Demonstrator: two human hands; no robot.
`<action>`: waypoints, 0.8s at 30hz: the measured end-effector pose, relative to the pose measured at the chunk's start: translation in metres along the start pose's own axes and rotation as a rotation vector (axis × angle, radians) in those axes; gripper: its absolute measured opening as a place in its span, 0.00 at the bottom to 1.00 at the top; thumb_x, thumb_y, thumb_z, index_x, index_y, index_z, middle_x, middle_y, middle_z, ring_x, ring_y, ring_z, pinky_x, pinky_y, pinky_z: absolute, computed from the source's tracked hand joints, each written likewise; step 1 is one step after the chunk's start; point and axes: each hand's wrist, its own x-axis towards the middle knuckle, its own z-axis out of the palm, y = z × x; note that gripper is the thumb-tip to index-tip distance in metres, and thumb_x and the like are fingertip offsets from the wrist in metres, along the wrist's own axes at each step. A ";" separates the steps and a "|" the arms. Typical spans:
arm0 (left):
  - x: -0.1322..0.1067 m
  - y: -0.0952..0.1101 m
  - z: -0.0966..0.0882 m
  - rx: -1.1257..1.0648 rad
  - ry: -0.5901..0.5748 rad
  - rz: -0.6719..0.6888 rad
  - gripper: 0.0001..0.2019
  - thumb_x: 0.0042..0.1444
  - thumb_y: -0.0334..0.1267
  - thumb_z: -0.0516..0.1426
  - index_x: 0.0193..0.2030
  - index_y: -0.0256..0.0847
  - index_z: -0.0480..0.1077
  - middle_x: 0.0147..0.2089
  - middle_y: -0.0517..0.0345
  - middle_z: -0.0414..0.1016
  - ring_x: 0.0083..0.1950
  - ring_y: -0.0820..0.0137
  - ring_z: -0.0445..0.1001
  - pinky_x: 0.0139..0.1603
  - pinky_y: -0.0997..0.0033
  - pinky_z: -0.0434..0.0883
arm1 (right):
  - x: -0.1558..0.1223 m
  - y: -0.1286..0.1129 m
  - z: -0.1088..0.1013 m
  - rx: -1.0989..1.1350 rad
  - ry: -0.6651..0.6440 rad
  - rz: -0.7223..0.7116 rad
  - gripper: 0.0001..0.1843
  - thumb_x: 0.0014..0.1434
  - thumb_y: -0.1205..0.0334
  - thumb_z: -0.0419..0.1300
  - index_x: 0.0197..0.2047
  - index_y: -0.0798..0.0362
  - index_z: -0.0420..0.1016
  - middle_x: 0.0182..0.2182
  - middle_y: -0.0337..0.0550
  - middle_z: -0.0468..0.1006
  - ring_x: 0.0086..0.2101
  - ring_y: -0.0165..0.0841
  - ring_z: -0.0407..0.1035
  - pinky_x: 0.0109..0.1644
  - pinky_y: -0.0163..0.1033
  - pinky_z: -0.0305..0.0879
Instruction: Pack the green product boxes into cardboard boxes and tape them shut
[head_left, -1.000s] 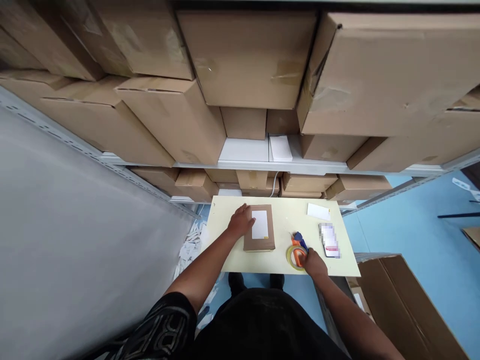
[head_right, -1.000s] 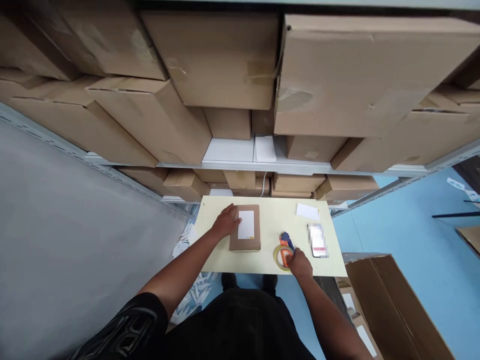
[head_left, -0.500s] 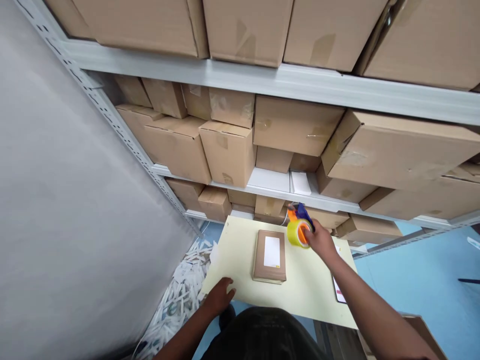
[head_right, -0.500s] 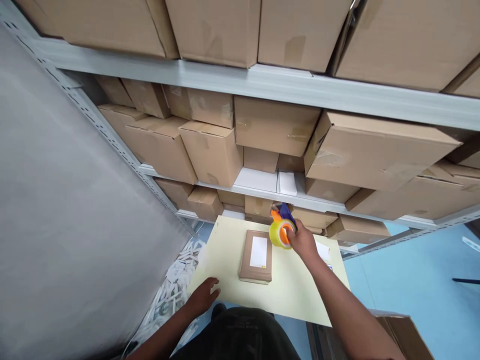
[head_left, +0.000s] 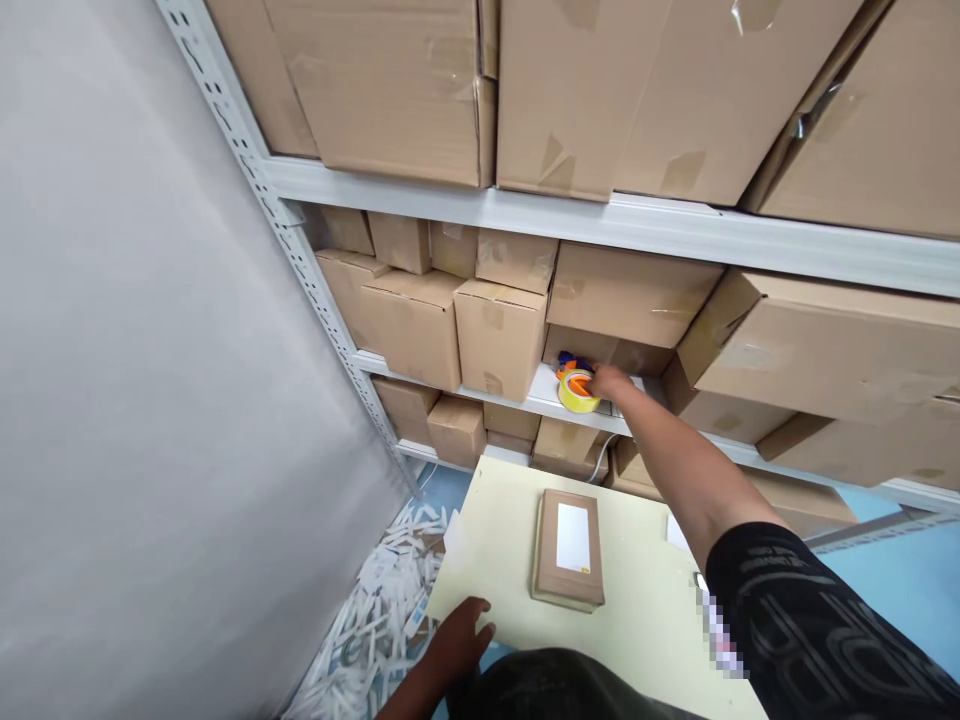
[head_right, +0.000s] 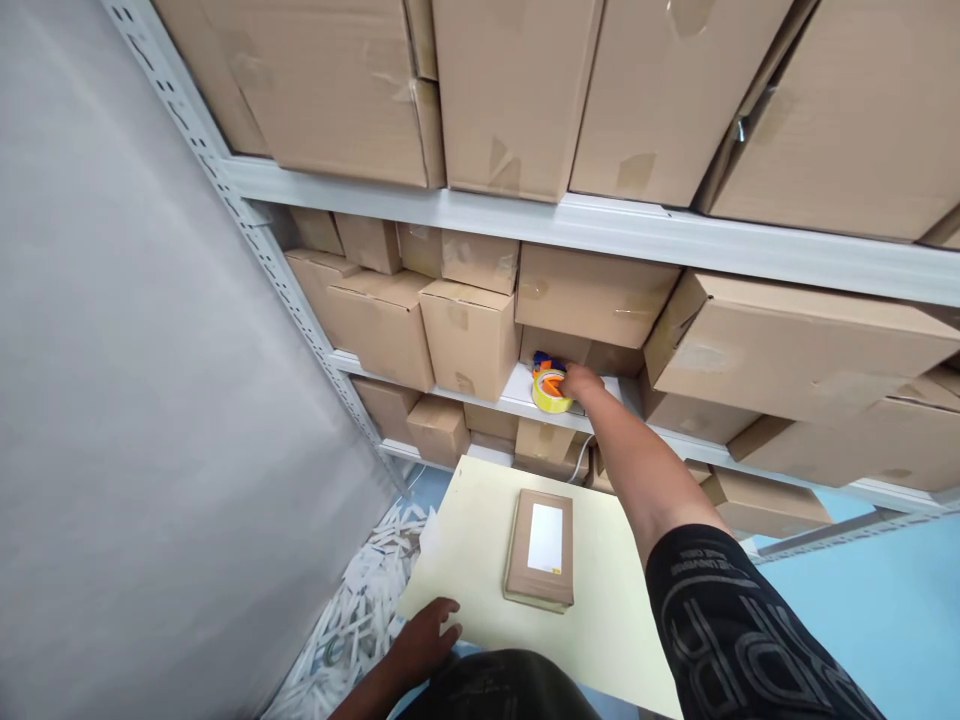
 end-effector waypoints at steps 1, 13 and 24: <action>0.000 0.000 0.000 0.001 -0.009 0.001 0.21 0.58 0.47 0.55 0.57 0.52 0.73 0.60 0.55 0.78 0.61 0.56 0.77 0.64 0.54 0.72 | 0.003 0.000 0.000 -0.030 -0.032 0.021 0.20 0.55 0.48 0.70 0.40 0.57 0.80 0.37 0.57 0.83 0.42 0.44 0.78 0.45 0.43 0.69; 0.093 0.091 -0.061 0.049 0.037 0.219 0.22 0.65 0.47 0.53 0.62 0.41 0.73 0.64 0.46 0.75 0.65 0.59 0.73 0.68 0.61 0.67 | -0.248 0.097 0.056 0.428 0.002 0.146 0.18 0.65 0.45 0.54 0.38 0.49 0.76 0.37 0.46 0.82 0.38 0.40 0.75 0.43 0.41 0.69; 0.215 0.191 -0.045 0.307 -0.110 0.234 0.29 0.67 0.45 0.52 0.71 0.35 0.61 0.75 0.39 0.61 0.75 0.56 0.60 0.72 0.60 0.59 | -0.394 0.143 0.223 1.194 -0.568 0.981 0.18 0.54 0.50 0.63 0.44 0.51 0.71 0.43 0.50 0.80 0.38 0.38 0.80 0.38 0.40 0.75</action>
